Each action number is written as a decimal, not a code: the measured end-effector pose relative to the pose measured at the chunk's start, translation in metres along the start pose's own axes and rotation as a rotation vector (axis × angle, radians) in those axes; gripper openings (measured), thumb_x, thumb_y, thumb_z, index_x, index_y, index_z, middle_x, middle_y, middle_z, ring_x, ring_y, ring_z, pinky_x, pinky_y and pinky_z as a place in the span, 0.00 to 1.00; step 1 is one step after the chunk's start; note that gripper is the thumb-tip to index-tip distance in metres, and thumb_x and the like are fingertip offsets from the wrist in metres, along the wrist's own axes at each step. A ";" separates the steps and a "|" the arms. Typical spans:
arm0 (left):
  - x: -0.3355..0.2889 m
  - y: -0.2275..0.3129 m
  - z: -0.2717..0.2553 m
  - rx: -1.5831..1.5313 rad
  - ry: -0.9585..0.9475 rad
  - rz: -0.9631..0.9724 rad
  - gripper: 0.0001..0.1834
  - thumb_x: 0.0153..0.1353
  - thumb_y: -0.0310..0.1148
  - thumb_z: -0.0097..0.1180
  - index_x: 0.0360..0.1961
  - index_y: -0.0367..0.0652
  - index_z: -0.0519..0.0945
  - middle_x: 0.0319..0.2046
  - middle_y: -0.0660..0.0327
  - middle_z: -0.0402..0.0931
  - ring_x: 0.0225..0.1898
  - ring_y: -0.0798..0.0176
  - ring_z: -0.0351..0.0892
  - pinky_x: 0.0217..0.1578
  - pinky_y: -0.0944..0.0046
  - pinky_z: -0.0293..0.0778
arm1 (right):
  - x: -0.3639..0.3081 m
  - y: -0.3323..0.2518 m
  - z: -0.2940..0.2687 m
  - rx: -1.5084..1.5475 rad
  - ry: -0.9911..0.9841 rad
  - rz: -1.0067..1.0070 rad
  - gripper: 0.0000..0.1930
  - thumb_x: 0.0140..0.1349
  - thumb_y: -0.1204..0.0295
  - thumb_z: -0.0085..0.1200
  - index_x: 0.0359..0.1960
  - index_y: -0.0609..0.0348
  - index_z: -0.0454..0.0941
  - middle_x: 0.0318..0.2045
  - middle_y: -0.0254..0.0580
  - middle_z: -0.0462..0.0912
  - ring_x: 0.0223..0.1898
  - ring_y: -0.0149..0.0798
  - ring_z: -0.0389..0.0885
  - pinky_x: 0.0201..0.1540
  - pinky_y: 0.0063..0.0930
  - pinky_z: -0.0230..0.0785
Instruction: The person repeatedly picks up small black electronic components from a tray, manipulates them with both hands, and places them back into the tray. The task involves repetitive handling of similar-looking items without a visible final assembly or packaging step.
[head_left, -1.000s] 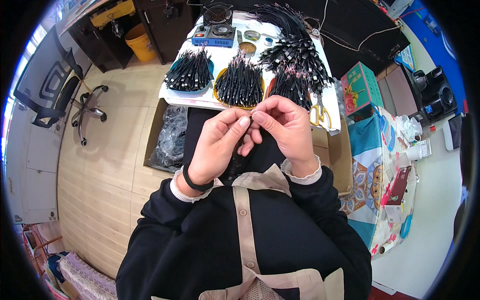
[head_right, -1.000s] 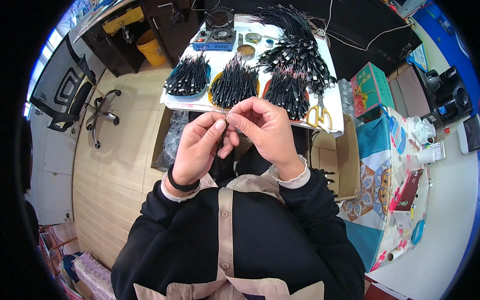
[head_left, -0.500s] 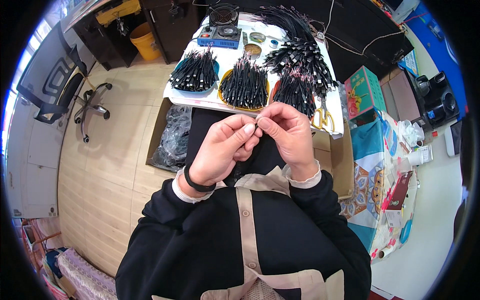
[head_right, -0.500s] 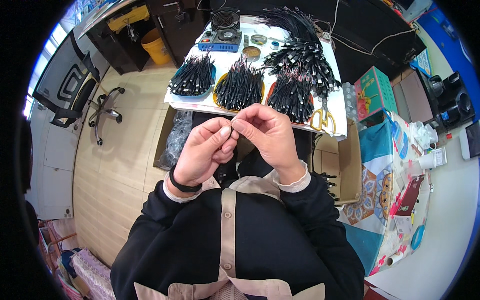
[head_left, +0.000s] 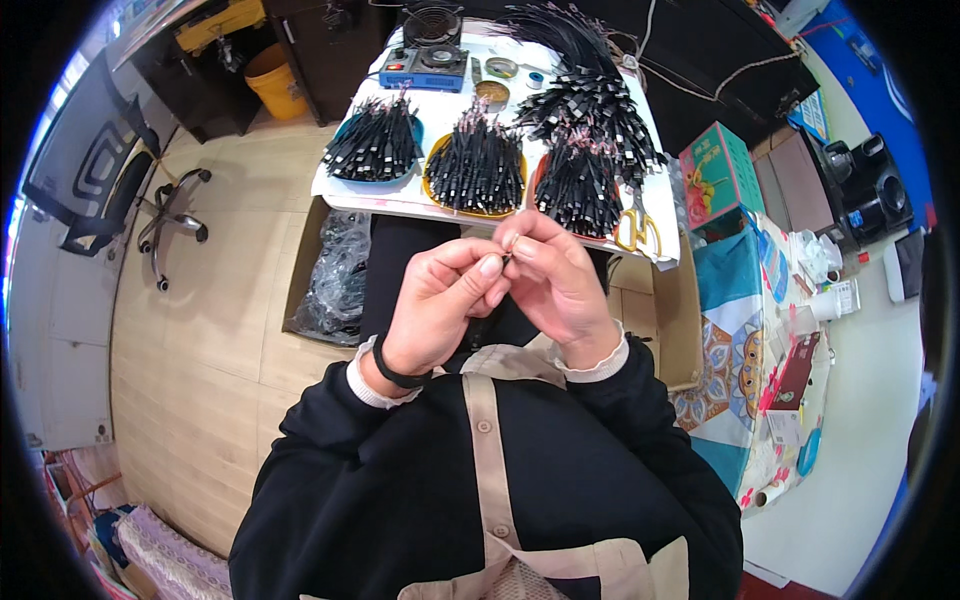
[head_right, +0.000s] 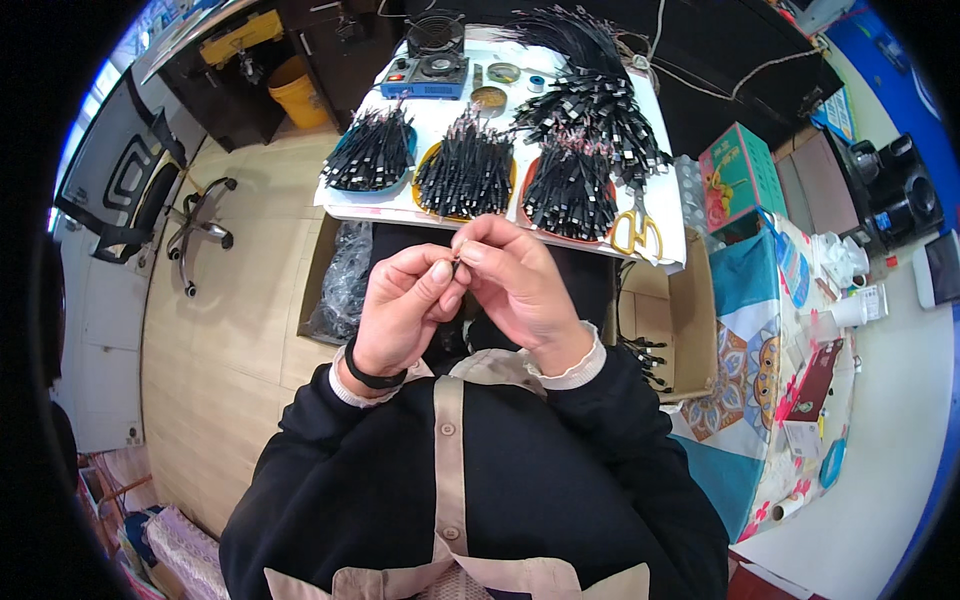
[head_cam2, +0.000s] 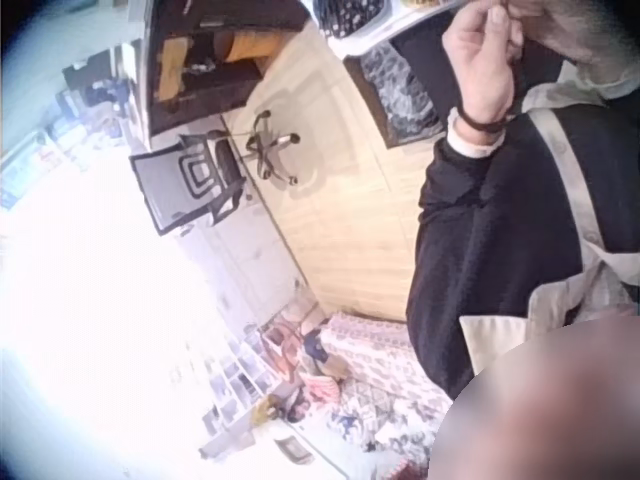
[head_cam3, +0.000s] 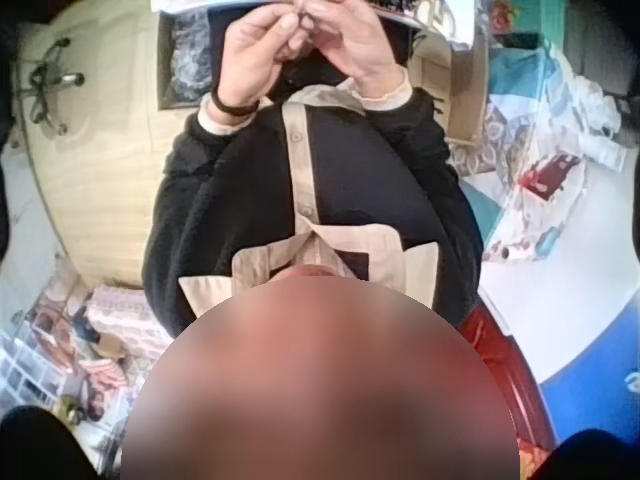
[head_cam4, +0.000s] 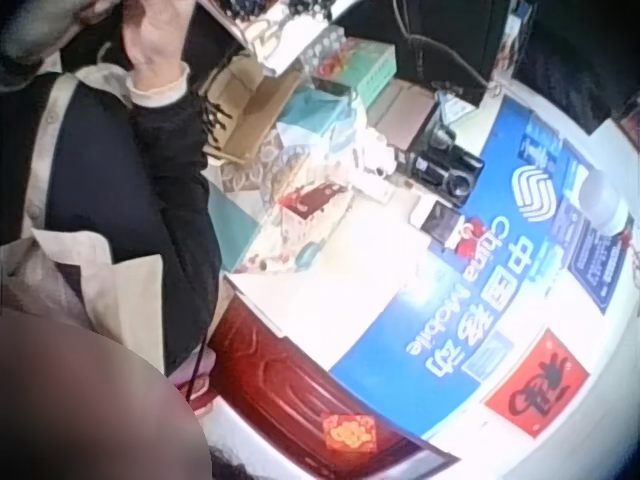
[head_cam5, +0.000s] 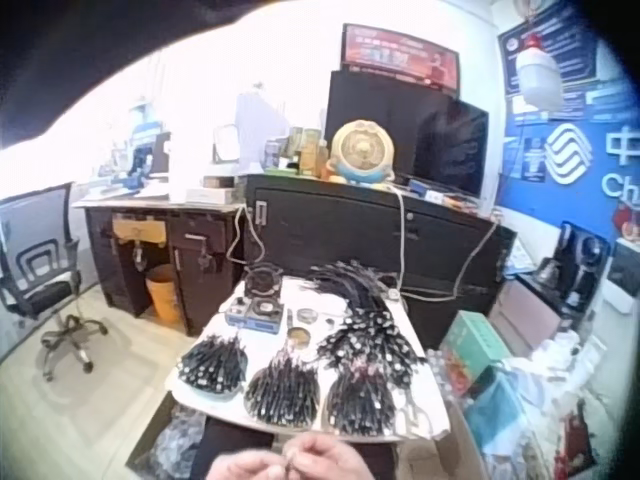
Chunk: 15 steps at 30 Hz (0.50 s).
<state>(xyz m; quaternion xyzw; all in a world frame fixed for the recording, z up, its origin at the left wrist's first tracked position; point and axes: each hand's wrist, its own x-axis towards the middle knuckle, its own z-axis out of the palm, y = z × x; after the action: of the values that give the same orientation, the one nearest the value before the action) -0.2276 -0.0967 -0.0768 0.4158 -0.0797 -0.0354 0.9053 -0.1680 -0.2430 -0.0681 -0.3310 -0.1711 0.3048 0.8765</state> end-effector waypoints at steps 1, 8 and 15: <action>0.001 -0.001 -0.001 0.043 0.004 0.011 0.09 0.69 0.28 0.50 0.42 0.35 0.79 0.25 0.67 0.72 0.23 0.79 0.59 0.23 0.78 0.53 | -0.001 0.001 -0.002 -0.001 0.007 0.034 0.08 0.65 0.73 0.51 0.43 0.62 0.72 0.38 0.37 0.75 0.34 0.28 0.77 0.39 0.21 0.73; 0.007 -0.010 -0.010 0.481 -0.072 0.002 0.08 0.67 0.23 0.51 0.42 0.33 0.81 0.26 0.65 0.75 0.24 0.78 0.64 0.24 0.77 0.59 | -0.006 0.006 -0.023 0.088 -0.023 0.091 0.11 0.63 0.73 0.51 0.45 0.61 0.67 0.42 0.39 0.70 0.38 0.31 0.77 0.36 0.26 0.77; 0.023 -0.020 -0.015 0.329 0.076 -0.045 0.09 0.68 0.29 0.52 0.35 0.35 0.80 0.22 0.72 0.68 0.22 0.81 0.59 0.23 0.77 0.54 | 0.011 -0.056 -0.089 -1.000 0.399 -0.254 0.07 0.65 0.71 0.55 0.42 0.60 0.77 0.30 0.26 0.77 0.30 0.20 0.73 0.35 0.15 0.66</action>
<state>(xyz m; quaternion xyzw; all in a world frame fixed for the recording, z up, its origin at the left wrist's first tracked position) -0.2017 -0.1012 -0.0988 0.5611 -0.0408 -0.0264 0.8263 -0.0915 -0.3116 -0.0928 -0.7351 -0.1641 0.0094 0.6577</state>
